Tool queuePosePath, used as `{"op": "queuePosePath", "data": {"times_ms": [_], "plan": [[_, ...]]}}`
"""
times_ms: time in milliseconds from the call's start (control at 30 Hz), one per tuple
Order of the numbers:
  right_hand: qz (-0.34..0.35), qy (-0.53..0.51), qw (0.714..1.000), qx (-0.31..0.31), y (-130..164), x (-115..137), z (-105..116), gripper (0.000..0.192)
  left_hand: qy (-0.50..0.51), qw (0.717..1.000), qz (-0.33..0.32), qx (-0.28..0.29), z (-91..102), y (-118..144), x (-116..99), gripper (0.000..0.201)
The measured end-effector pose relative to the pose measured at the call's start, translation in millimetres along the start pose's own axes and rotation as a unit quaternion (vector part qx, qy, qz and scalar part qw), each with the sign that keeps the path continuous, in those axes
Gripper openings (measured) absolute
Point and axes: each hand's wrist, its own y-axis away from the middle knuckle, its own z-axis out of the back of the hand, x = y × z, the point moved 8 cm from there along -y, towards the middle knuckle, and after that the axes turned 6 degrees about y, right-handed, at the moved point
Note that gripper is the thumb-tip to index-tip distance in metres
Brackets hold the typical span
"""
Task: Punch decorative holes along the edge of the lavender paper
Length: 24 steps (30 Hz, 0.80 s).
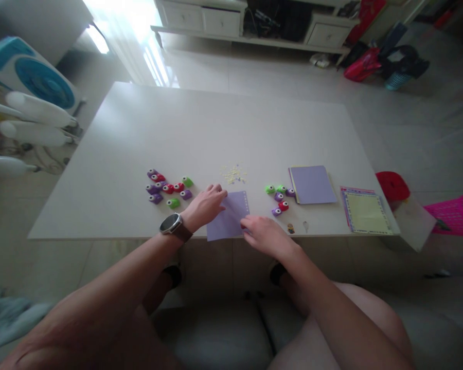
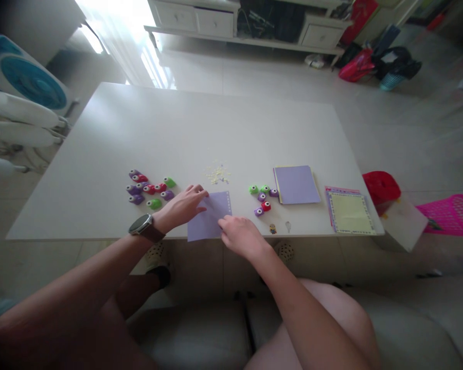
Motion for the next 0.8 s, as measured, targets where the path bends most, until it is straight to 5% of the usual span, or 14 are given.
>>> {"op": "queuePosePath", "data": {"times_ms": [233, 367, 533, 800], "plan": [[-0.150, 0.010, 0.988, -0.035, 7.5, -75.3, 25.2, 0.020, 0.005, 0.999, 0.045, 0.016, -11.8, -5.6, 17.5, 0.046], [-0.193, 0.030, 0.981, -0.016, 10.3, -106.0, 19.9, 0.020, 0.024, 0.996, 0.079, 0.026, -17.3, -6.8, 26.0, 0.052], [-0.154, 0.009, 0.988, -0.005, 0.7, -102.0, 6.5, 0.029, 0.034, 0.993, 0.100, 0.043, -18.9, -6.2, 27.6, 0.051], [-0.109, -0.034, 0.993, -0.023, -15.9, -83.6, 1.9, 0.014, 0.091, 0.994, 0.056, 0.011, -8.6, -5.7, 18.0, 0.042]]}}
